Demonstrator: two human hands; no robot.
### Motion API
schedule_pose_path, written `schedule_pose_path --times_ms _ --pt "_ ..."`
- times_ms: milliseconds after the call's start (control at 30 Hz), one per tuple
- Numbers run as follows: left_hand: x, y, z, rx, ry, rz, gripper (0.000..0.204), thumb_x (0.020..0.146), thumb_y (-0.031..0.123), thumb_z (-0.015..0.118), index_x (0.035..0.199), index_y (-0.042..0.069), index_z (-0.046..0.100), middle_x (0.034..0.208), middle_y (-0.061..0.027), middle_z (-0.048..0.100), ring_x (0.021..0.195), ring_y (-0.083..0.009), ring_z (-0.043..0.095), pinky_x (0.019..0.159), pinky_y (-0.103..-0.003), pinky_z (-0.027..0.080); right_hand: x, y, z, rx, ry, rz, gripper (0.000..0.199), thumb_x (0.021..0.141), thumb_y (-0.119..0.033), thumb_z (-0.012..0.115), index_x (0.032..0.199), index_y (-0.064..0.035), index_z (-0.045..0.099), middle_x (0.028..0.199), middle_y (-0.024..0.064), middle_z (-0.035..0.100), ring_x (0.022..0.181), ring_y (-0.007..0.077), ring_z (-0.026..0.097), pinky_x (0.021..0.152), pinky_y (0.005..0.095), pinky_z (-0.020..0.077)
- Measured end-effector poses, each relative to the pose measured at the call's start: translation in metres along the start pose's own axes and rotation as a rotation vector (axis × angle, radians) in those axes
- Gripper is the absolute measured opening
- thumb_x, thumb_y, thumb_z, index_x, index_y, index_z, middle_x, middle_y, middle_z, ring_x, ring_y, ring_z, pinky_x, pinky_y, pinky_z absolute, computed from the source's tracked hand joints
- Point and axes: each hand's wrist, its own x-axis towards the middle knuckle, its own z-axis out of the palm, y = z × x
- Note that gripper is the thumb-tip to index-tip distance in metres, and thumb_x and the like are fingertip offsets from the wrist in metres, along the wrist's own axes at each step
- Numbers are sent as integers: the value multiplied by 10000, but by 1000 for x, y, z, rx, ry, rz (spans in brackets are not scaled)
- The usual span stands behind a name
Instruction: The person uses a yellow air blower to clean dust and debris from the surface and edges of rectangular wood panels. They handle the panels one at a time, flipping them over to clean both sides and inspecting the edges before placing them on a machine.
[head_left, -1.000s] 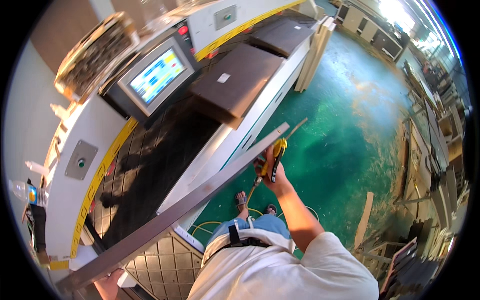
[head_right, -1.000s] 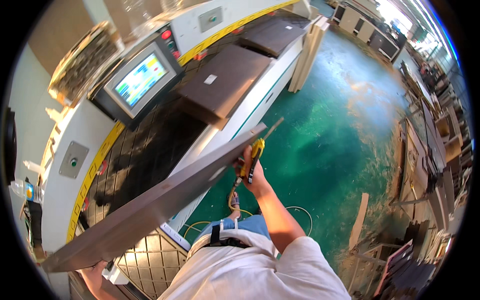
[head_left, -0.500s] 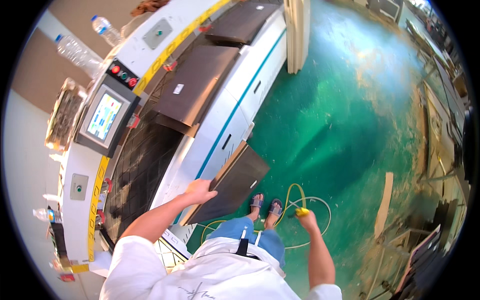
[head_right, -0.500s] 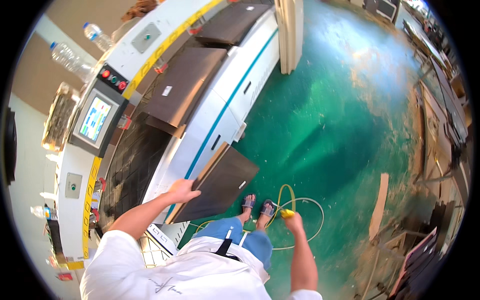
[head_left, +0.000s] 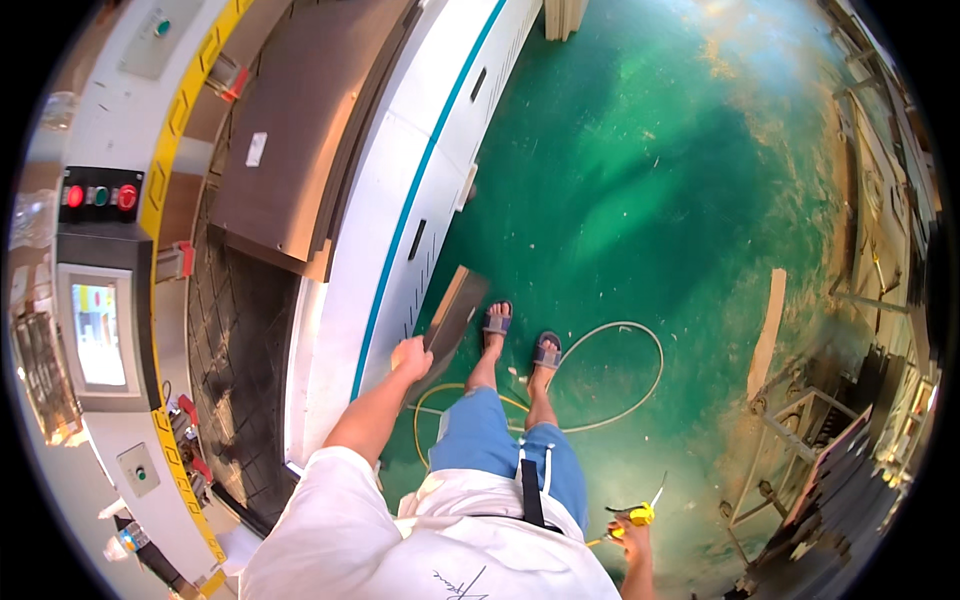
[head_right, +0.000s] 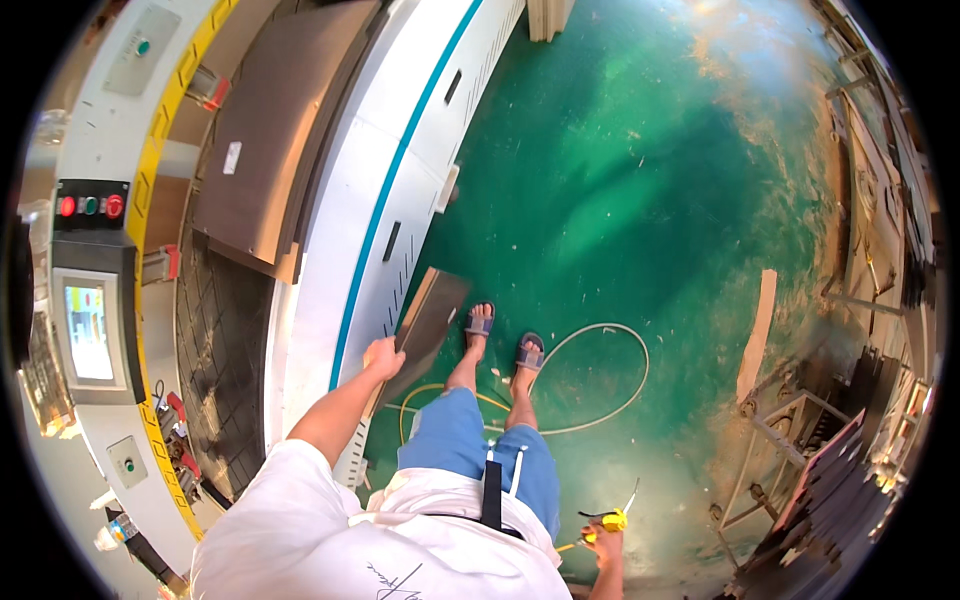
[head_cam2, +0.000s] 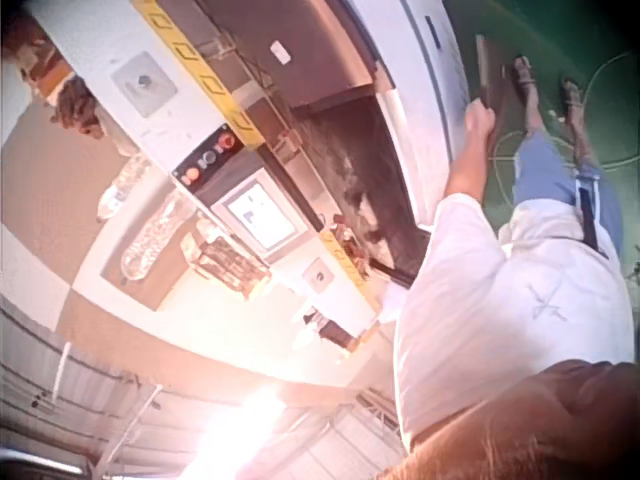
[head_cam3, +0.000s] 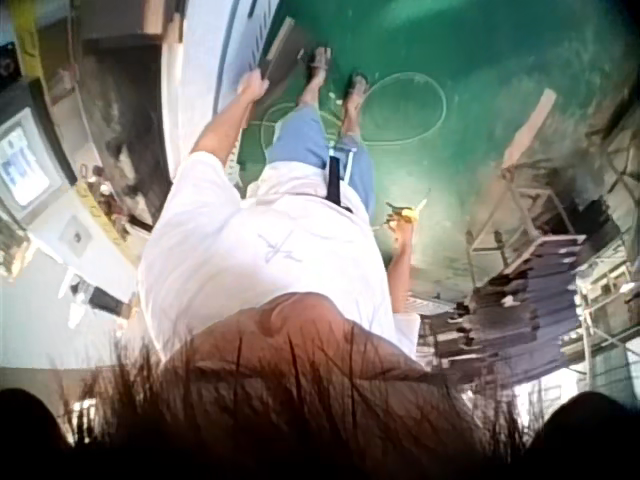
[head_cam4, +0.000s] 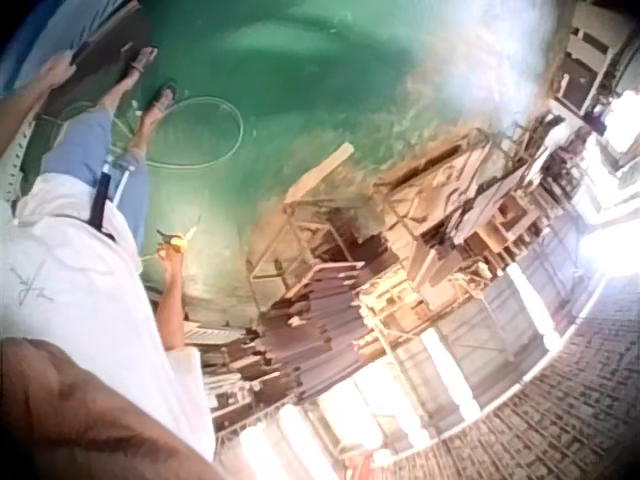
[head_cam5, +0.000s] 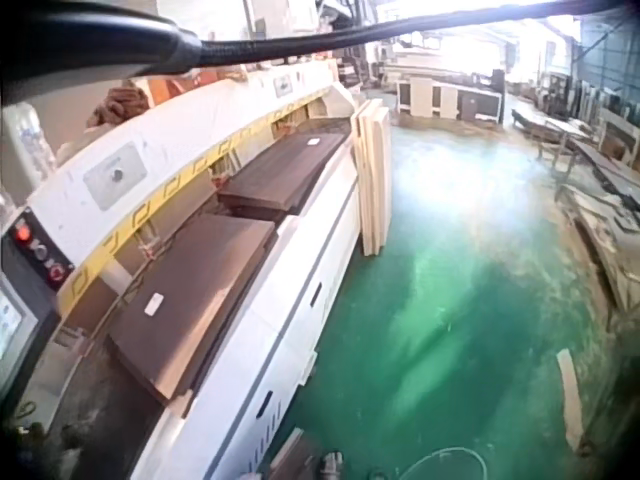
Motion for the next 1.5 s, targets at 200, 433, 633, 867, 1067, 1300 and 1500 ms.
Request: schedule_pose_path --times_ms 200,433,633,867,1067,1300,1500 --pt "53 -35 25 -151 -4 -72 419 886 268 726 1237 44 677 1143 -229 728 1089 -427 682 959 -524 551 -50 -40 71 100 -61 56 170 970 -182 697 1083 -78 623 878 80 729 822 216 735 692 404 608" --pt "71 -47 20 -200 62 -140 379 897 231 742 1228 58 677 1108 -223 738 1087 -427 682 966 -516 544 -69 -61 102 105 58 -38 189 1007 -187 662 1142 -61 620 876 60 725 831 196 727 691 354 597" --pt "78 -46 4 -163 41 -273 369 899 214 758 1245 113 678 1147 -185 742 1111 -406 687 972 -502 544 -79 -59 114 59 93 -145 95 993 -165 689 1036 -87 656 878 36 719 812 153 707 695 319 571" --pt "87 -47 9 -212 89 -338 349 903 220 771 1226 113 693 1184 -165 741 1141 -389 683 991 -486 533 -91 -39 124 41 54 -129 65 938 -89 688 992 -87 653 895 14 702 832 149 715 686 312 541" --pt "74 -50 13 -205 118 -363 402 900 225 775 1270 95 682 1203 -182 734 1137 -389 684 982 -485 533 -96 -31 128 194 95 -144 94 963 -113 698 965 -19 687 840 59 722 702 118 625 593 270 464" --pt "12 -47 -4 -288 393 -264 373 937 216 637 1292 103 666 1190 -208 729 1109 -406 686 961 -521 529 -97 4 152 247 105 -135 137 965 -115 692 1059 -34 634 888 55 682 752 159 686 577 298 538" --pt "9 -39 4 -336 1 -22 370 854 305 675 1130 77 767 1136 -178 754 1144 -353 695 1020 -425 517 -119 38 144 285 -202 39 399 928 -204 727 1285 -62 620 921 82 720 800 181 697 530 363 583"
